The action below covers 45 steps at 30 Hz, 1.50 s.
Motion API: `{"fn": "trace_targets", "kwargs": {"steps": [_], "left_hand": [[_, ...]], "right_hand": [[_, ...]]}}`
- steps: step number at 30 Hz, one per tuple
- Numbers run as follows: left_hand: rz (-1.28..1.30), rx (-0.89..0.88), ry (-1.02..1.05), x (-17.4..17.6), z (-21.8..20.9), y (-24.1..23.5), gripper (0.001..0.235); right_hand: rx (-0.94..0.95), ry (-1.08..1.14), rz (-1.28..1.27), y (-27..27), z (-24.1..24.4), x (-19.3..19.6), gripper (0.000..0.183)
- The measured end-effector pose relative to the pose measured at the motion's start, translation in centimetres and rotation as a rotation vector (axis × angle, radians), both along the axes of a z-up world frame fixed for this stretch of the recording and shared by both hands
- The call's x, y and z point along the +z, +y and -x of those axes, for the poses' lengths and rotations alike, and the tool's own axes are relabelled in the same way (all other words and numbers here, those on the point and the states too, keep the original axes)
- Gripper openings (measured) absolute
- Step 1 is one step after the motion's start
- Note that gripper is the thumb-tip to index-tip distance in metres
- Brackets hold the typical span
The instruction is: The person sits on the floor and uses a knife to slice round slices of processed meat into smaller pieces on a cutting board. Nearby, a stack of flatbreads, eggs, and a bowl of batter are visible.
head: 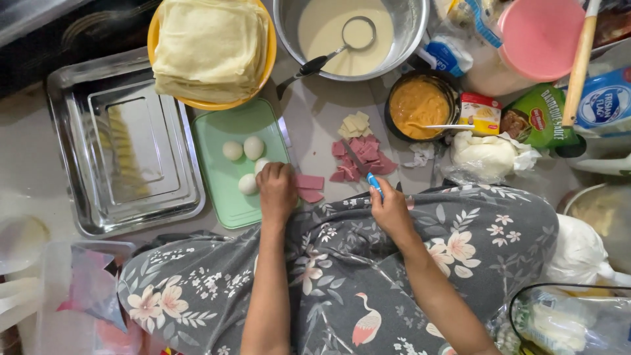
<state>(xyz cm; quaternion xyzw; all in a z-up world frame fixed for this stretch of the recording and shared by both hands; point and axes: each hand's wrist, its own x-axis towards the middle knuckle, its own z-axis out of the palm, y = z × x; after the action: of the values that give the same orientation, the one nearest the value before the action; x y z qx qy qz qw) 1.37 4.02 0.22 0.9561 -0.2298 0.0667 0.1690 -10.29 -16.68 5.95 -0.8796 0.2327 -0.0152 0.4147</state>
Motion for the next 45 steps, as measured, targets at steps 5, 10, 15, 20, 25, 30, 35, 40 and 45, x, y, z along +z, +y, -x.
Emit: {"fn": "trace_targets", "kwargs": {"steps": [5,10,15,20,25,30,35,40,45], "left_hand": [[-0.042,-0.052,-0.039,2.5,0.8,-0.9,0.020],[-0.012,-0.048,-0.008,2.1,0.6,-0.8,0.014],[0.563,0.047,0.568,1.0,0.3,-1.1,0.014],[0.663,0.170,0.566,2.3,-0.1,-3.0,0.014],[0.179,0.232,0.022,-0.9,0.4,-2.7,0.018],[0.056,0.218,-0.144,-2.2,-0.1,-2.0,0.027],[0.078,0.220,-0.085,-1.5,-0.8,-2.0,0.027],[0.157,0.131,-0.079,-0.4,-0.9,-2.1,0.015],[0.116,0.178,-0.181,-1.7,-1.2,-2.1,0.011]], "right_hand": [[0.024,0.033,0.010,0.2,0.1,-0.4,0.023],[0.035,0.048,0.010,0.2,0.2,-0.6,0.023],[0.043,0.056,0.020,0.2,0.0,-0.8,0.024],[0.036,0.047,0.029,0.3,-0.1,-0.2,0.023],[0.024,0.052,0.024,0.2,0.0,-0.5,0.023],[0.051,0.035,0.021,0.8,-0.3,0.0,0.023],[0.060,0.043,0.009,0.7,-0.3,-0.5,0.023],[0.059,0.042,-0.001,0.7,-0.4,-0.5,0.022],[0.067,0.063,0.010,0.7,-0.4,-0.8,0.022]]}}
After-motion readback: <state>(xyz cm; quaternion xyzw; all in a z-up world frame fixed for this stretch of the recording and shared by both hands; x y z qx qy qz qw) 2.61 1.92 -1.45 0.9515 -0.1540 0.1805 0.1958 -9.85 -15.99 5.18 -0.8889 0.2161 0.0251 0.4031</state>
